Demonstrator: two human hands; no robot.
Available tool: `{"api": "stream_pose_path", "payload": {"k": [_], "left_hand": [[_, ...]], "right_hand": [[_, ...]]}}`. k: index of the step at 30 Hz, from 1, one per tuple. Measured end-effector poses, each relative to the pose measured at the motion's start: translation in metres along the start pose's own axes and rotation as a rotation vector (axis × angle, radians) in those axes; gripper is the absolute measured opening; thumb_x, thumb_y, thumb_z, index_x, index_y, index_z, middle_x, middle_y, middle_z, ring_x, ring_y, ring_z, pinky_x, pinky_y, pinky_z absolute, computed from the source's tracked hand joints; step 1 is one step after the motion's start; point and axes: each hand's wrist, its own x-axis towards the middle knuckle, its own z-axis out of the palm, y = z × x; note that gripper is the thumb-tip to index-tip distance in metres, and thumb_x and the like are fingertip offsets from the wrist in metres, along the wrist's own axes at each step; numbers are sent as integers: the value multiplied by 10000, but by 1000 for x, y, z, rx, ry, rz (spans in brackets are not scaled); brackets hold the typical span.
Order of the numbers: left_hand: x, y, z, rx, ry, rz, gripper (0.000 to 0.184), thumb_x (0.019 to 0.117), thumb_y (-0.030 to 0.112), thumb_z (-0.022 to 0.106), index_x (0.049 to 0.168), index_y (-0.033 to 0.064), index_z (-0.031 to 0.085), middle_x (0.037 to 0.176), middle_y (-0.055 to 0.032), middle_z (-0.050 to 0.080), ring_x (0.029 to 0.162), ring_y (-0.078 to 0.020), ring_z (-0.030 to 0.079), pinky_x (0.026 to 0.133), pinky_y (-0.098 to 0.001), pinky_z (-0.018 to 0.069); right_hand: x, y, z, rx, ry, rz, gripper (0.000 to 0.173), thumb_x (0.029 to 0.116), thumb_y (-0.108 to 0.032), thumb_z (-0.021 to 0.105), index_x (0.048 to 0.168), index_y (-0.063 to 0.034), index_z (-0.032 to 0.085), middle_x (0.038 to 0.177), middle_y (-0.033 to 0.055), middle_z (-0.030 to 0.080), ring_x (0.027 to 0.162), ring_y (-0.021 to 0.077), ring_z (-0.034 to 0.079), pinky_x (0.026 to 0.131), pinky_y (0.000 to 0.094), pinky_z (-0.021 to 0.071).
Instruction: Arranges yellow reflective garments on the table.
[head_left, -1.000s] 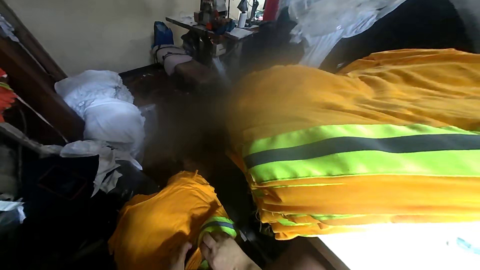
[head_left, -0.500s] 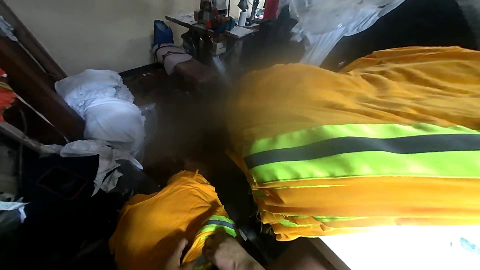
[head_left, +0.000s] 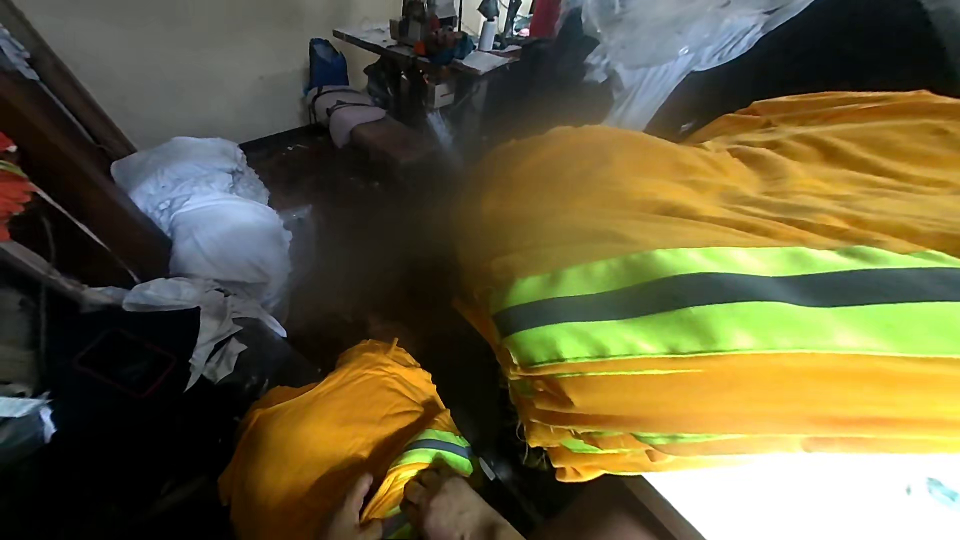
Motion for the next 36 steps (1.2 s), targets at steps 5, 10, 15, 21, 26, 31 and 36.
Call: {"api": "stream_pose_path", "payload": {"k": [5,10,15,21,26,31,36], "left_hand": [[-9,15,5,273,25,90,742,891,409,778,1404,-62,523,1352,-280,605,1266,-391,599,1095,-545,469],[-4,11,0,6,45,4,567,910,188,740,1377,-55,533,1289,-246,643,1204,-327,636,1056,-507,503],[1,1,-2,-62,20,-31,545,902,149,711,1388,-24,535,1308,-220,640,1220,-302,629,1059,-494,503],[-9,19,3,264,-2,32,764,883,431,783,1426,-28,505,1358,-256,608,1263,-373,603,1085,-545,475],[-5,16,3,126,45,10,622,906,226,756,1409,-48,516,1345,-253,616,1258,-347,611,1089,-510,481],[2,6,-2,44,20,-28,594,911,203,734,1412,-35,521,1358,-240,611,1264,-330,606,1091,-504,478],[-13,39,1,225,14,-27,683,891,214,767,1453,-39,472,1403,-269,570,1310,-391,563,1109,-543,442]], "right_hand": [[-6,-9,-16,-88,215,94,319,911,6,623,1199,-79,729,1251,113,707,1161,314,680,933,480,587],[-5,-8,-9,-103,267,-30,285,921,-2,629,1167,-107,729,1201,94,718,1097,289,703,904,472,600],[2,-3,3,-21,-12,-6,258,964,-23,566,1176,-59,708,1174,151,712,1082,371,682,950,572,540],[-6,-5,-9,-29,171,71,277,929,0,607,1160,-81,736,1214,111,722,1157,312,680,969,504,564],[-5,-10,-11,-156,313,-19,299,894,10,647,1139,-134,743,1156,60,738,1071,257,715,879,443,611],[2,-4,2,-44,-56,-32,241,954,1,560,1143,-35,706,1168,147,713,1065,362,691,897,556,563],[-6,-8,-7,-57,156,79,249,913,-11,626,1129,-70,734,1144,119,736,1064,333,704,910,527,577]]}}
